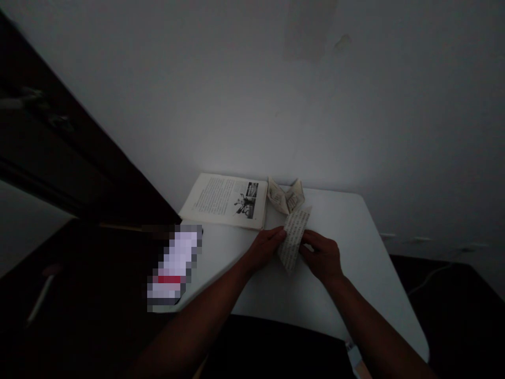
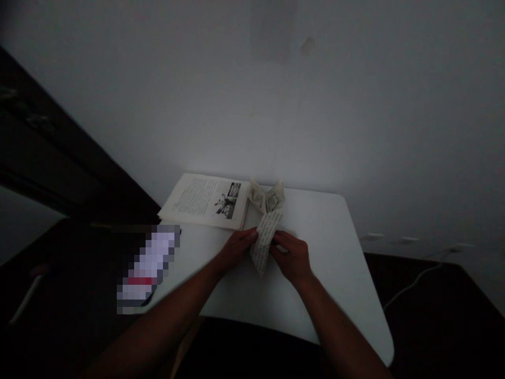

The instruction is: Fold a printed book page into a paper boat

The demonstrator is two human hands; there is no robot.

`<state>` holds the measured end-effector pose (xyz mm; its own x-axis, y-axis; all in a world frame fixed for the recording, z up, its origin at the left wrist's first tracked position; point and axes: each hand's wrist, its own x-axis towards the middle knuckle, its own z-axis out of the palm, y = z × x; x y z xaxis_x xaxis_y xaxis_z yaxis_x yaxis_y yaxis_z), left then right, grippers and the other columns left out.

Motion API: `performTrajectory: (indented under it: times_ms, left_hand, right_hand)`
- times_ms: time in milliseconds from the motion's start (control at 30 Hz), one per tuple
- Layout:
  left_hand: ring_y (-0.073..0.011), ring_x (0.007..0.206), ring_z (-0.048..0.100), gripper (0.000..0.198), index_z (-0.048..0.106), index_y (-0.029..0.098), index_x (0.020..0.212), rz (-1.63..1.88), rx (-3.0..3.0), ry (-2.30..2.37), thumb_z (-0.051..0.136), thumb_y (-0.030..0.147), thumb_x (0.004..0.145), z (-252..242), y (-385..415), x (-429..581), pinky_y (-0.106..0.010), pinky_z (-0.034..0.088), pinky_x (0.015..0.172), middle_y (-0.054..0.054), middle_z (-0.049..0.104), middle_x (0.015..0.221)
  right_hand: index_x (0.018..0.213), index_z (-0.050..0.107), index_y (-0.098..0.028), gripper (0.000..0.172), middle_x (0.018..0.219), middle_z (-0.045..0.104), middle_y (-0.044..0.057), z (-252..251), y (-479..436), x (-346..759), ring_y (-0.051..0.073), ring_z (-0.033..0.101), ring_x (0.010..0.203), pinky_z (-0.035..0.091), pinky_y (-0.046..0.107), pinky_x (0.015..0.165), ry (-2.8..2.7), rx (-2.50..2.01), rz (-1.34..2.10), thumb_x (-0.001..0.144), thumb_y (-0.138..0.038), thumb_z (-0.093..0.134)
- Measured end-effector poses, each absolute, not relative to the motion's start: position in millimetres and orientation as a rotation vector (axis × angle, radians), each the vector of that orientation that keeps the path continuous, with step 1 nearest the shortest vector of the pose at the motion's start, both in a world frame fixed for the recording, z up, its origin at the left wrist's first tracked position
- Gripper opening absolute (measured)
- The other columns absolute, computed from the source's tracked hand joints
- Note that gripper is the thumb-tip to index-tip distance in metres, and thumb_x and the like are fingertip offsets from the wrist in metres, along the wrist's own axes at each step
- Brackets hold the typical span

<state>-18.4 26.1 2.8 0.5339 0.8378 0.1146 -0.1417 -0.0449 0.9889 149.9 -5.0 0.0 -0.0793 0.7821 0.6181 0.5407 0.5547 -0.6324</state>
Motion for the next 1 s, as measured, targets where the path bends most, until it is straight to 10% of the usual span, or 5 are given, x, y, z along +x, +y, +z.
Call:
performTrajectory:
  times_ms: [1000]
  left_hand:
    - [-0.0226, 0.105, 0.057, 0.046, 0.06, 0.014, 0.116, 0.869, 1.369, 0.618, 0.044, 0.045, 0.087, 6.8, 23.4, -15.6, -0.035, 0.035, 0.099, -0.007, 0.064, 0.112]
  right_hand:
    - [0.076, 0.071, -0.024, 0.025, 0.082, 0.072, -0.001, -1.0, -5.8, 146.6, 0.015, 0.067, 0.066, 0.054, 0.024, 0.059, -1.649, -1.202, 0.393, 0.067, -0.009, 0.055]
